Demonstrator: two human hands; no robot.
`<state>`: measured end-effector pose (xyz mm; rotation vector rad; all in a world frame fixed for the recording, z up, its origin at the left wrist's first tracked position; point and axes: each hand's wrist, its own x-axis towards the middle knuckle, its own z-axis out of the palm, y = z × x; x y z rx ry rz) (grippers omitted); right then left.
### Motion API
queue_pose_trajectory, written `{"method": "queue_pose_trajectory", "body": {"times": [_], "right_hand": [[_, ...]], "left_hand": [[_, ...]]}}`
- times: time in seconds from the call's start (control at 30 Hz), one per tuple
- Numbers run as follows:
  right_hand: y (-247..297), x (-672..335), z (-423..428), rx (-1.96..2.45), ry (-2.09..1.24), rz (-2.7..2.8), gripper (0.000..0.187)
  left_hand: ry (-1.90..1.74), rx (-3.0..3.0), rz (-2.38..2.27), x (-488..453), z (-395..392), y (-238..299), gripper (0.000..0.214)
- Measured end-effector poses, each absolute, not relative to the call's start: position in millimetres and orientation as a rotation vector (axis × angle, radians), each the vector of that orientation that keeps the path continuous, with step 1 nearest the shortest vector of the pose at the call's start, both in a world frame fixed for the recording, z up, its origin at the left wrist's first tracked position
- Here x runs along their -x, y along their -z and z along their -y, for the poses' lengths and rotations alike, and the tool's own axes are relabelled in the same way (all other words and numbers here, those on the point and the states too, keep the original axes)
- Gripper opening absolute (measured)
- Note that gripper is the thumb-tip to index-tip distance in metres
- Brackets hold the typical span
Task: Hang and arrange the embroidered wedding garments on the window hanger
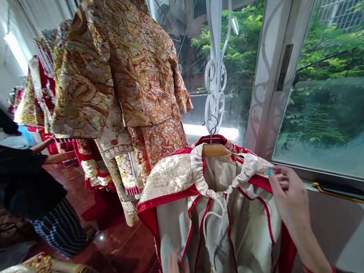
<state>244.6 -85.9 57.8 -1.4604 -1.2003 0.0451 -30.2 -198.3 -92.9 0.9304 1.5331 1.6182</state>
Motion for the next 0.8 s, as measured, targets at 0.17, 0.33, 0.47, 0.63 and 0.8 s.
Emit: {"method": "queue_pose_trajectory", "body": {"times": [0.17, 0.33, 0.47, 0.63, 0.8], "right_hand": [[-118.7, -247.0, 21.2, 1.798, 0.046, 1.74, 0.033], [-157.0, -264.9, -5.6, 1.786, -0.566, 2.166, 0.022], [-156.4, -281.0, -9.8, 1.53, -0.845, 2.076, 0.019], [-155.4, -282.1, -19.8, 1.428, -0.798, 1.807, 0.021], [-179.9, -270.7, -11.9, 1.354, -0.56, 1.711, 0.028]], "left_hand": [[-2.125, -1.476, -1.985, 110.1, 103.8, -34.0, 0.019], [-1.563, -1.615, -1.749, 167.7, 22.8, -81.7, 0.034], [-1.597, -1.569, -1.653, 174.0, 7.7, -51.2, 0.046], [-1.63, -1.601, -1.492, 170.3, 7.6, -43.3, 0.047], [-1.879, -1.528, -1.502, 171.9, 16.9, -54.3, 0.038]]}}
